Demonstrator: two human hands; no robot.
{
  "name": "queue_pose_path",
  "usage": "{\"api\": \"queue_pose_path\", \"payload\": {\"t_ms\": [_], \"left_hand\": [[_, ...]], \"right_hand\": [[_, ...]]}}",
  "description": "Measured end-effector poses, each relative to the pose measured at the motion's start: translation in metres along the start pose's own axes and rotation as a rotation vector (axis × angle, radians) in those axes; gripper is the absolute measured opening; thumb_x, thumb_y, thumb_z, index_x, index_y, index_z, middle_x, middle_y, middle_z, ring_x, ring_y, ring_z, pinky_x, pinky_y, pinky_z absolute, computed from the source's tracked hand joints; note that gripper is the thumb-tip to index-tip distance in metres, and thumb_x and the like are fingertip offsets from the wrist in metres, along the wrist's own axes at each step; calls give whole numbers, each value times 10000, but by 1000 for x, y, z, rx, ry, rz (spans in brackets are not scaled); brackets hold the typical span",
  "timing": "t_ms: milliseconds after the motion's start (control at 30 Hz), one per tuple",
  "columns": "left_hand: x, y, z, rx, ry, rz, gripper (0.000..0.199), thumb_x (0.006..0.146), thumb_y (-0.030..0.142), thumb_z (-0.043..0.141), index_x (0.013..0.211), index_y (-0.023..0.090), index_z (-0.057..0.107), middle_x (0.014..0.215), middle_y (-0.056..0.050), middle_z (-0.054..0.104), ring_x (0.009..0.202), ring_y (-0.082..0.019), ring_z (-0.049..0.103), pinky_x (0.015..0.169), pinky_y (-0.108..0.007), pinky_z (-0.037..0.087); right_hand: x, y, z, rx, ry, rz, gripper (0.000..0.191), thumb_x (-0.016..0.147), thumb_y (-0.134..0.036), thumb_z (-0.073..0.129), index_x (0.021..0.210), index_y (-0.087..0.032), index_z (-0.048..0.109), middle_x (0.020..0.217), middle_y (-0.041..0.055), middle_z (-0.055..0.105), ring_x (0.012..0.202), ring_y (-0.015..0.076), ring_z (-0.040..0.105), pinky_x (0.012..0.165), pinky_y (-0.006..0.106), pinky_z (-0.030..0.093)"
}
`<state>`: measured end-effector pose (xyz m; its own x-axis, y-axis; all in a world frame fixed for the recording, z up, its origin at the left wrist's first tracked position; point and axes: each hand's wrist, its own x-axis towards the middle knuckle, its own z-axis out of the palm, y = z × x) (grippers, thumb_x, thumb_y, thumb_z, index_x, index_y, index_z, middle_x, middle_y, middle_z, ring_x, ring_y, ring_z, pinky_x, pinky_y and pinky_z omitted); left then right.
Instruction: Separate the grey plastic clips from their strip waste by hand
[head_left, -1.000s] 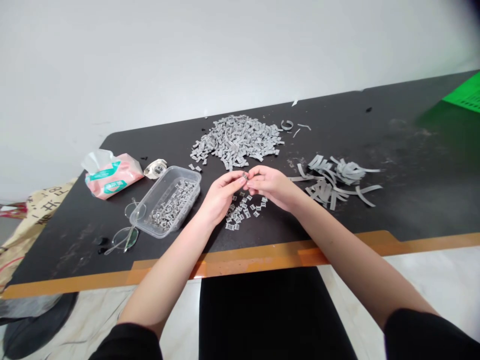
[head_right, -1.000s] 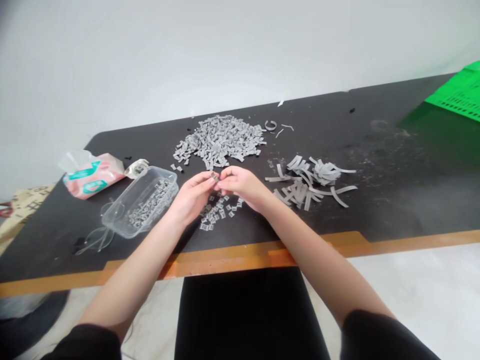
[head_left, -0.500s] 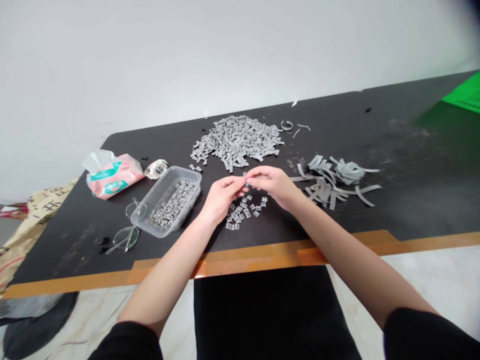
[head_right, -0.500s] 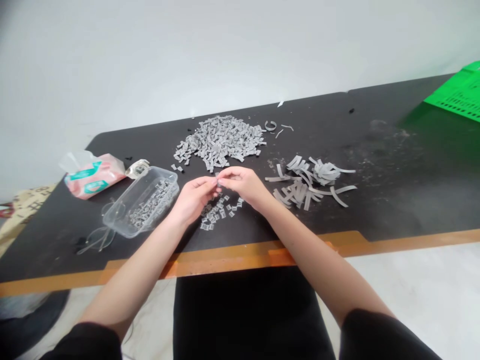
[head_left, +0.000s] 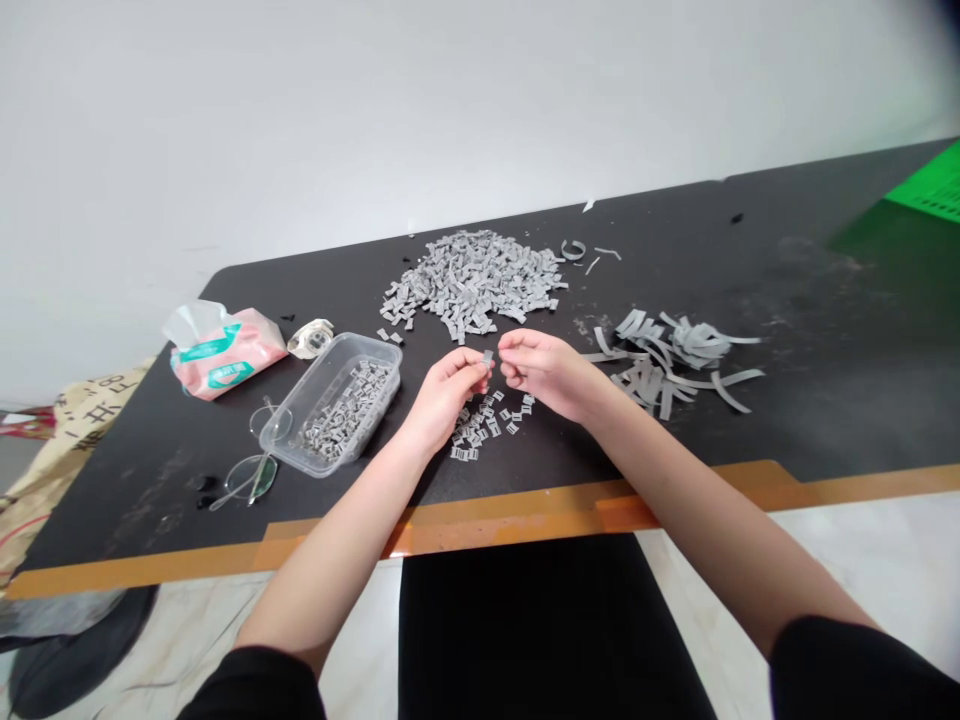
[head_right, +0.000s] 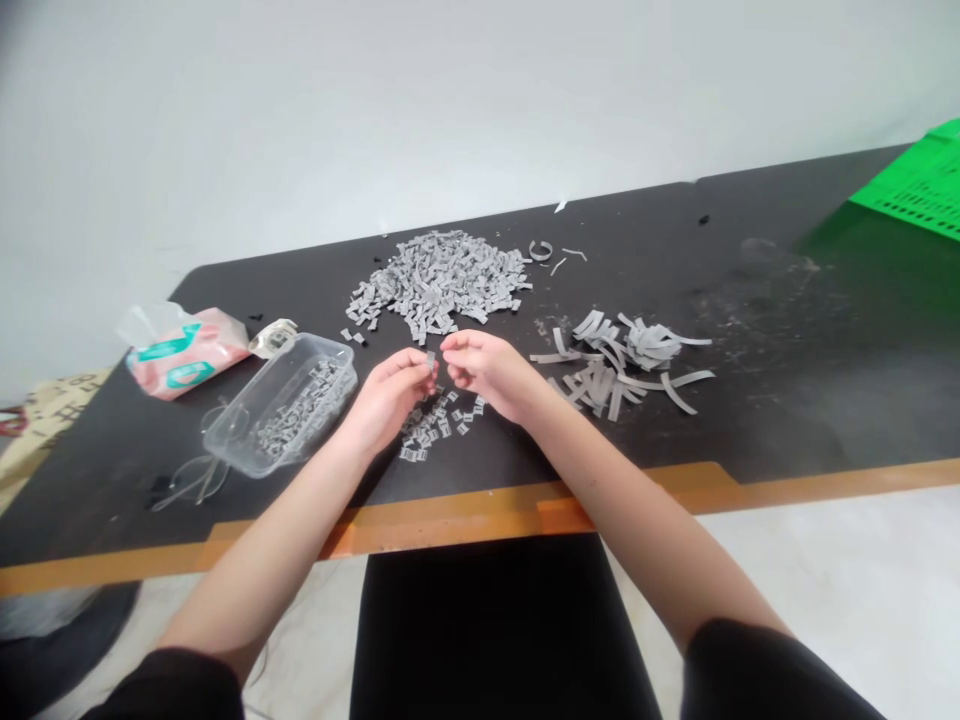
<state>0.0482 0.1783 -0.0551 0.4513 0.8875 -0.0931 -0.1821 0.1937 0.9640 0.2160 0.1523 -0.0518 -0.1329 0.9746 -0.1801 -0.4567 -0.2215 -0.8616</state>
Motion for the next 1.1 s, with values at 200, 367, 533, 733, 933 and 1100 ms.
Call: {"api": "queue_pose_path", "payload": {"t_ms": [200,367,533,733,933,1100], "left_hand": [[2,-2,-1,30,14,44,178,756,311,685,725,184,564,719,32,516,662,-100,462,672,-246,420],[1,-2,-1,89,-13,103,278,791,402,720,723,186,559,698,29,515,666,-110,481,688,-259,427],[-1,0,-2,237,22,163,326,826,449,714,704,187,563,653,29,540,647,-115,479,664,-259,403],[-3,2,-1,444,78,176,376,839,475,698,644,187,554,585,39,515,574,-112,425,578,-255,339],[-1,2,0,279,-20,102,284,858,437,665,799,159,681,744,-5,641,696,-128,553,704,-265,435],[1,3,-2,268,-25,50,223,798,364,705,799,142,683,726,-4,641,681,-120,545,695,-255,430]], "right_hand": [[1,-2,-4,16,24,-26,215,670,-203,798,810,-179,636,696,-37,505,654,104,469,600,261,345],[0,-2,-2,-38,13,-9,220,662,-236,799,801,-184,637,670,-36,527,632,107,461,616,274,356],[0,-2,0,-164,11,-10,210,663,-290,792,801,-176,685,638,-27,564,619,111,471,611,276,348],[2,0,-4,-388,-2,-90,235,695,-390,782,741,-163,743,628,1,626,619,127,509,615,284,358],[3,-2,-6,-497,92,-159,183,703,-355,739,684,-173,740,588,0,629,594,133,514,608,289,361],[3,-4,-6,-524,144,-175,167,688,-337,734,693,-172,755,587,-4,634,595,134,525,622,289,385]]}}
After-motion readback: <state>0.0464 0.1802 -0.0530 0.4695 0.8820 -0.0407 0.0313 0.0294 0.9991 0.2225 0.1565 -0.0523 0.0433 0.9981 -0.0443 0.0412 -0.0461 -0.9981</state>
